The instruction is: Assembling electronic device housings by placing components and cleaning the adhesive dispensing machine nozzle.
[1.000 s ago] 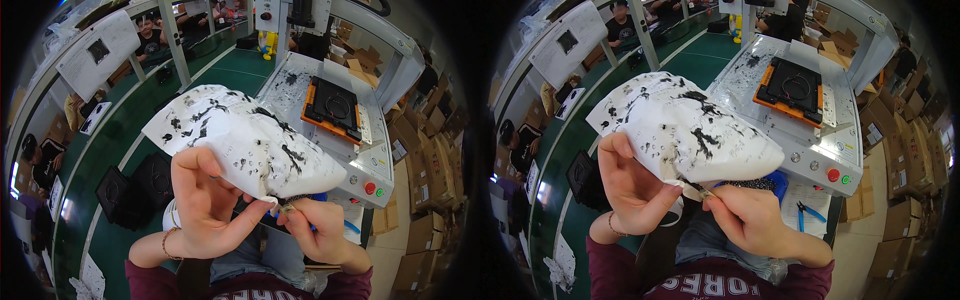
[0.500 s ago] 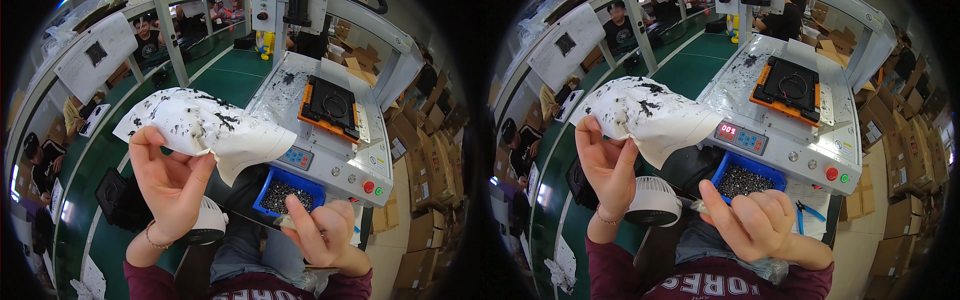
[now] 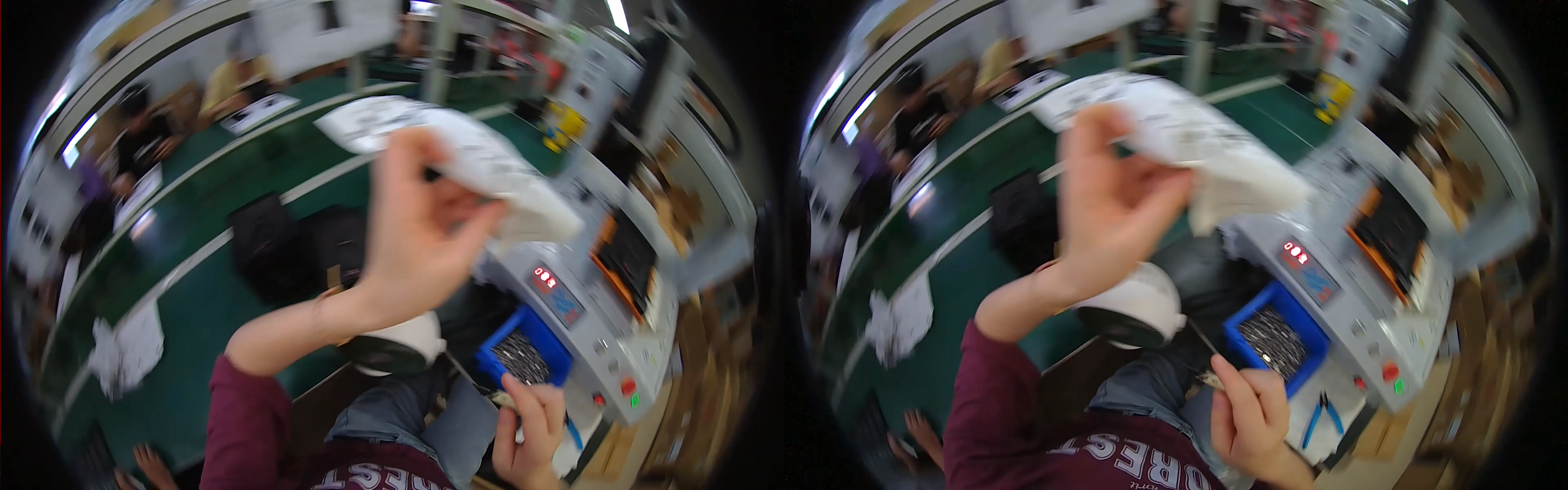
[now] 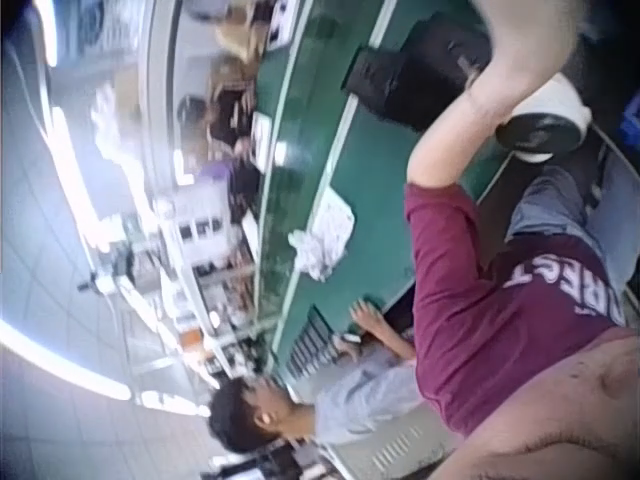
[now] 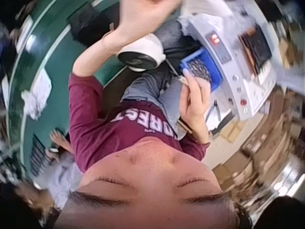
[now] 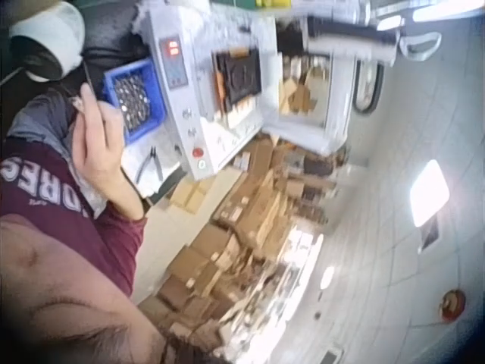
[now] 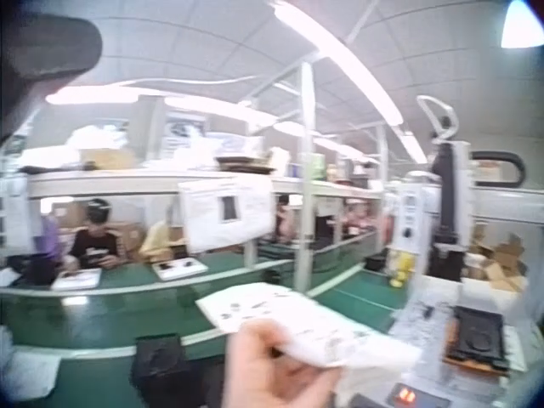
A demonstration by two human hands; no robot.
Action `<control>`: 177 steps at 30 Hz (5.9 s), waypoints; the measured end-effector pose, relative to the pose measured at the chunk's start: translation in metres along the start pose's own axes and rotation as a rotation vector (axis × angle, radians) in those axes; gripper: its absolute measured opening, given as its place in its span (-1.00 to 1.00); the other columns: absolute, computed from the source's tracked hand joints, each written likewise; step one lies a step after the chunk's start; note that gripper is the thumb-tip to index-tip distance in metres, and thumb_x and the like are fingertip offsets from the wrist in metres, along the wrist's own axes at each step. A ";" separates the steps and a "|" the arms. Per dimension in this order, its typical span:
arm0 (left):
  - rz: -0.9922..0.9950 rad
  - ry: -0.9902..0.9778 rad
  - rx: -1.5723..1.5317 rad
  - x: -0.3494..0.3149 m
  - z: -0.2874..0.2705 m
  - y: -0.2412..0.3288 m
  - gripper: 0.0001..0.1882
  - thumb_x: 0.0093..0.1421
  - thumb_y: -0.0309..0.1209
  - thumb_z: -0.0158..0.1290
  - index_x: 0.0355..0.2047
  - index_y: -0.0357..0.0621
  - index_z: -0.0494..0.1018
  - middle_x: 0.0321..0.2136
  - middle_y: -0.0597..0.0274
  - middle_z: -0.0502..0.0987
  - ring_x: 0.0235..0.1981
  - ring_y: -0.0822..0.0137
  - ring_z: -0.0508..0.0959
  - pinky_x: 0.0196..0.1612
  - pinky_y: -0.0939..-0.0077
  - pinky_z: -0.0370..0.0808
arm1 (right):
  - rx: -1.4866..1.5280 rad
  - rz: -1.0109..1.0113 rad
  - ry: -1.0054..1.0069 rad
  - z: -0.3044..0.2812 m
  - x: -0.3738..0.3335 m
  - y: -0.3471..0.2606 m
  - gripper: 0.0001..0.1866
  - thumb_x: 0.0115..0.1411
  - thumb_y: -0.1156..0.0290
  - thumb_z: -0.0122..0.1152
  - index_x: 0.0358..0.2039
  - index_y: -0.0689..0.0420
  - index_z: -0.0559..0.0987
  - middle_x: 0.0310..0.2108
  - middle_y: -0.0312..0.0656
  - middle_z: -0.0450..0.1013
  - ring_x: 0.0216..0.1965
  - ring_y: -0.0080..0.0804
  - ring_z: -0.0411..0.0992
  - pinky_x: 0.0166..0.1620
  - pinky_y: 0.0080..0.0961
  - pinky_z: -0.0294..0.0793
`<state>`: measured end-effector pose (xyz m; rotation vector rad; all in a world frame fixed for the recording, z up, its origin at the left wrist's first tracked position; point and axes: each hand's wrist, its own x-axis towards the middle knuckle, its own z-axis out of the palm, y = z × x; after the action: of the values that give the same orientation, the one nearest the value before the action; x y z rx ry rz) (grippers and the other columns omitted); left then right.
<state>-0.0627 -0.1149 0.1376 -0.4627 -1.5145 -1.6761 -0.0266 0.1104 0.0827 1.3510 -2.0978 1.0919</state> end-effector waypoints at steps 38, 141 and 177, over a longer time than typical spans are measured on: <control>0.461 0.065 0.053 -0.079 -0.016 0.033 -0.39 -0.05 -0.81 0.11 -0.15 -0.15 -0.01 -0.17 0.08 0.23 -0.13 0.24 0.49 -0.15 0.46 0.48 | 1.363 0.493 0.181 0.047 0.030 -0.041 -0.56 0.30 0.36 -0.08 0.15 0.26 0.21 0.08 -0.05 0.29 0.05 -0.31 0.33 0.07 -0.36 0.34; -0.398 -1.147 0.087 -0.024 0.062 0.021 -0.74 0.10 -0.46 0.15 -0.20 -0.29 0.51 -0.44 0.28 0.57 -0.42 0.63 0.49 -0.44 0.74 0.41 | -0.060 0.080 -0.432 -0.120 0.016 0.038 -0.90 0.06 0.39 0.25 -0.40 0.09 0.62 -0.62 -0.25 0.48 -0.64 -0.39 0.44 -0.58 -0.55 0.33; -0.134 -0.719 0.267 -0.025 0.028 -0.002 -0.66 0.06 -0.78 -0.18 -0.31 -0.27 0.56 -0.34 0.20 0.49 -0.34 0.51 0.45 -0.30 0.72 0.32 | 0.676 0.559 0.232 -0.084 -0.038 0.056 -0.74 0.09 0.64 0.20 -0.17 0.35 0.48 -0.32 -0.11 0.54 -0.30 -0.49 0.53 -0.23 -0.66 0.51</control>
<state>-0.0560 -0.0809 0.1243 -0.8950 -2.2923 -1.4364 -0.0650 0.2111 0.0856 0.8032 -2.0549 2.2179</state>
